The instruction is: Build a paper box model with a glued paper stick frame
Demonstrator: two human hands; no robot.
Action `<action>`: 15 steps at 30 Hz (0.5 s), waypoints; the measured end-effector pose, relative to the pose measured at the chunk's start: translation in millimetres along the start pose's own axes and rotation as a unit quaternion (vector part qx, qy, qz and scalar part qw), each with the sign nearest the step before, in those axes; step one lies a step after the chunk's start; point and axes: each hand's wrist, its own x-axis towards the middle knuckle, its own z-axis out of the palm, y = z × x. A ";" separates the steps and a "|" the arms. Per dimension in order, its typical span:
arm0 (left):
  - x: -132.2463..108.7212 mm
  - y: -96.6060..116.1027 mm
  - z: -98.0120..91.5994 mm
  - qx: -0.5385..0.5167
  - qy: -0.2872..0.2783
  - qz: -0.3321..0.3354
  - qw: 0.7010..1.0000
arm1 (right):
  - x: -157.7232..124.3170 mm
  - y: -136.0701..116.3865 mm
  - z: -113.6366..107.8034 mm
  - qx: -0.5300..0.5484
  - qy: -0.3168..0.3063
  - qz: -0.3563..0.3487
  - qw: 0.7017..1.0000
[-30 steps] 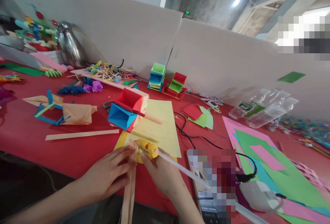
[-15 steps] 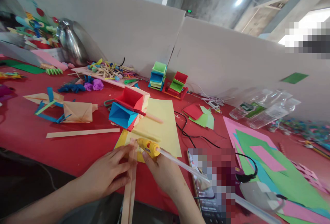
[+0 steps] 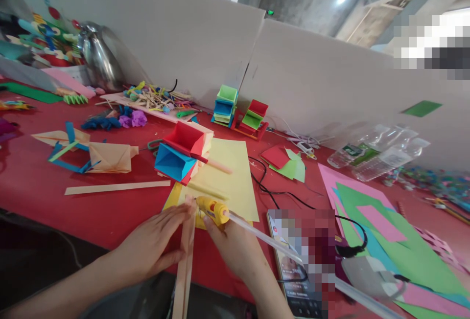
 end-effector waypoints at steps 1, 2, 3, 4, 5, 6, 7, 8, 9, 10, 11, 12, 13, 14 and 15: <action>-0.1 0.0 0.7 -0.007 0.006 -0.004 1.000 | -1.3 0.1 0.0 0.001 -0.002 -0.003 1.000; -0.2 0.2 1.4 -0.015 0.012 -0.008 1.000 | -2.6 0.3 0.2 0.001 -0.003 -0.006 1.000; -0.4 0.4 2.1 -0.020 0.018 -0.011 1.000 | -4.1 0.4 0.4 0.002 -0.004 -0.009 1.000; -0.6 0.6 2.6 -0.026 0.023 -0.012 0.999 | -5.5 0.5 0.7 0.002 -0.005 -0.012 1.000; -0.8 0.8 3.1 -0.030 0.028 -0.014 0.999 | -7.0 0.6 1.0 0.003 -0.004 -0.016 1.000; -1.0 1.1 3.4 -0.033 0.030 -0.015 0.999 | -8.4 0.6 1.2 0.004 -0.004 -0.020 1.000; -1.1 1.3 3.7 -0.034 0.032 -0.015 0.999 | -9.8 0.6 1.4 0.004 -0.004 -0.020 1.000; -1.2 1.4 3.8 -0.035 0.033 -0.017 0.999 | -11.2 0.6 1.5 0.001 -0.004 -0.018 1.000; -1.2 1.6 3.9 -0.035 0.035 -0.018 0.999 | -12.7 0.5 1.4 -0.004 -0.004 -0.014 1.000; -1.2 1.7 3.9 -0.036 0.035 -0.020 0.999 | -14.1 0.5 1.3 -0.010 -0.005 -0.010 1.000; -1.1 1.8 4.0 -0.037 0.036 -0.021 0.998 | -15.7 0.4 1.1 -0.015 -0.004 -0.006 1.000; -1.1 1.9 4.0 -0.037 0.036 -0.022 0.998 | -17.2 0.4 0.8 -0.019 -0.005 -0.005 1.000; -1.2 2.0 4.1 -0.036 0.036 -0.023 0.998 | -18.9 0.2 0.5 -0.022 -0.004 -0.004 1.000; -1.3 2.1 4.1 -0.033 0.034 -0.026 0.999 | -20.5 0.1 0.2 -0.024 -0.004 -0.004 1.000; -1.4 2.3 4.1 -0.029 0.032 -0.030 0.999 | -22.2 -0.2 -0.1 -0.024 -0.006 -0.005 1.000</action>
